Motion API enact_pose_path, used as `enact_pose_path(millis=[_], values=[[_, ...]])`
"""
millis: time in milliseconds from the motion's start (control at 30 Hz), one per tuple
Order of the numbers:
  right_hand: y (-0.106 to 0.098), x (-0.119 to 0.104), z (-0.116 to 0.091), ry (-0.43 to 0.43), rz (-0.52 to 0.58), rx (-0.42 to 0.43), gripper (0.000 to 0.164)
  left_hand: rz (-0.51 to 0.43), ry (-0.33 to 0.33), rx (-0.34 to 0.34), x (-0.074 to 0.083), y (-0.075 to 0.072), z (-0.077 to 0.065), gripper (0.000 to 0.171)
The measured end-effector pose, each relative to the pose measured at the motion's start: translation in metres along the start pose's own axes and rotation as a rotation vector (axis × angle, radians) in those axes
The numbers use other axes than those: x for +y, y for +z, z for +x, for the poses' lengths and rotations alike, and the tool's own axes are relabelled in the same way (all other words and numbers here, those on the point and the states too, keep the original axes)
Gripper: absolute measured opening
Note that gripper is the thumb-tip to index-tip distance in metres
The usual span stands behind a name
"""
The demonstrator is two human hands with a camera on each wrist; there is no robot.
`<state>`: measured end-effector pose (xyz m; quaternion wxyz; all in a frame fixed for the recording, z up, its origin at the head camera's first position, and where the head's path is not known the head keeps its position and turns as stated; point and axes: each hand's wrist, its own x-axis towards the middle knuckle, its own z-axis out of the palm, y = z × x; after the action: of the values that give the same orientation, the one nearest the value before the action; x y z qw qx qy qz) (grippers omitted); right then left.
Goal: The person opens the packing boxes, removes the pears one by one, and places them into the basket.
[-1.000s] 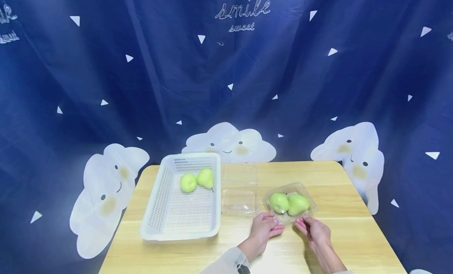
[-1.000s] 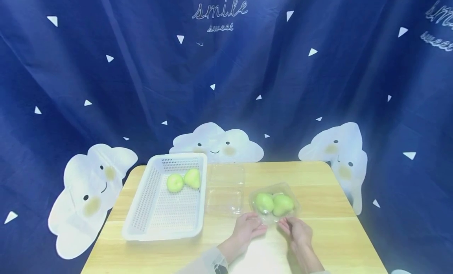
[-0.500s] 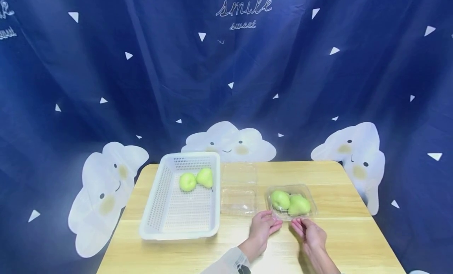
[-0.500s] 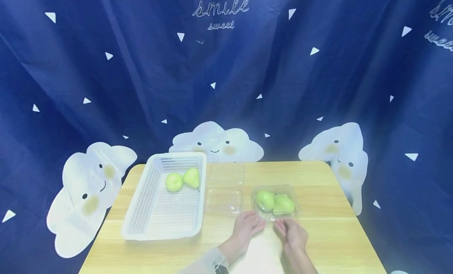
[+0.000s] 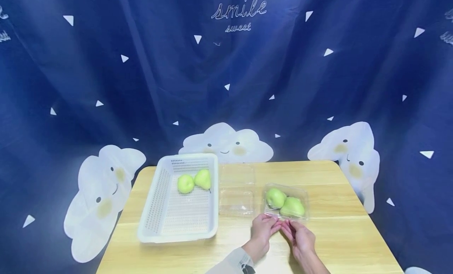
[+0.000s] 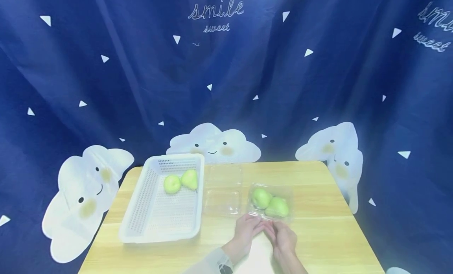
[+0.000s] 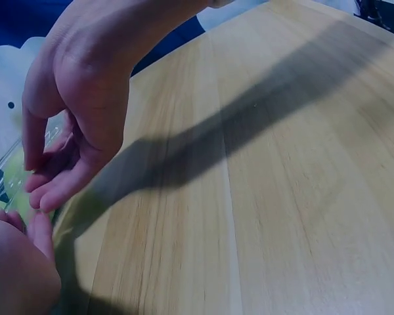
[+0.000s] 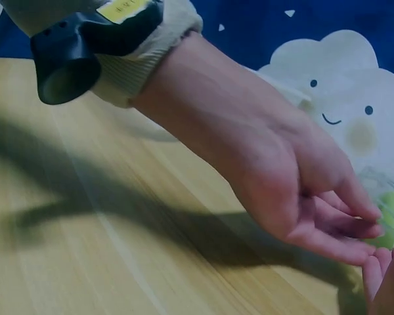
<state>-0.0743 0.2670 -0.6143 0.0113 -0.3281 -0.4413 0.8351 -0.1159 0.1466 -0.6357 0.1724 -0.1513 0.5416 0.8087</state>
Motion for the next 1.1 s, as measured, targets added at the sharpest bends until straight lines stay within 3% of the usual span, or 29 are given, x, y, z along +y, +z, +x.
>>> enact_pose_path(millis=[300,633,1100], values=[[0.004,0.008,-0.001,0.003,-0.056,-0.049,0.023,0.056,0.007,0.009,-0.005,0.001,0.009,0.02],[-0.008,-0.01,-0.012,0.008,-0.201,-0.014,0.013,-0.074,-0.001,-0.049,-0.001,0.001,0.016,0.02],[-0.016,-0.008,-0.008,-0.001,-0.158,-0.019,0.016,-0.091,-0.003,-0.069,0.0,0.004,0.012,0.025]])
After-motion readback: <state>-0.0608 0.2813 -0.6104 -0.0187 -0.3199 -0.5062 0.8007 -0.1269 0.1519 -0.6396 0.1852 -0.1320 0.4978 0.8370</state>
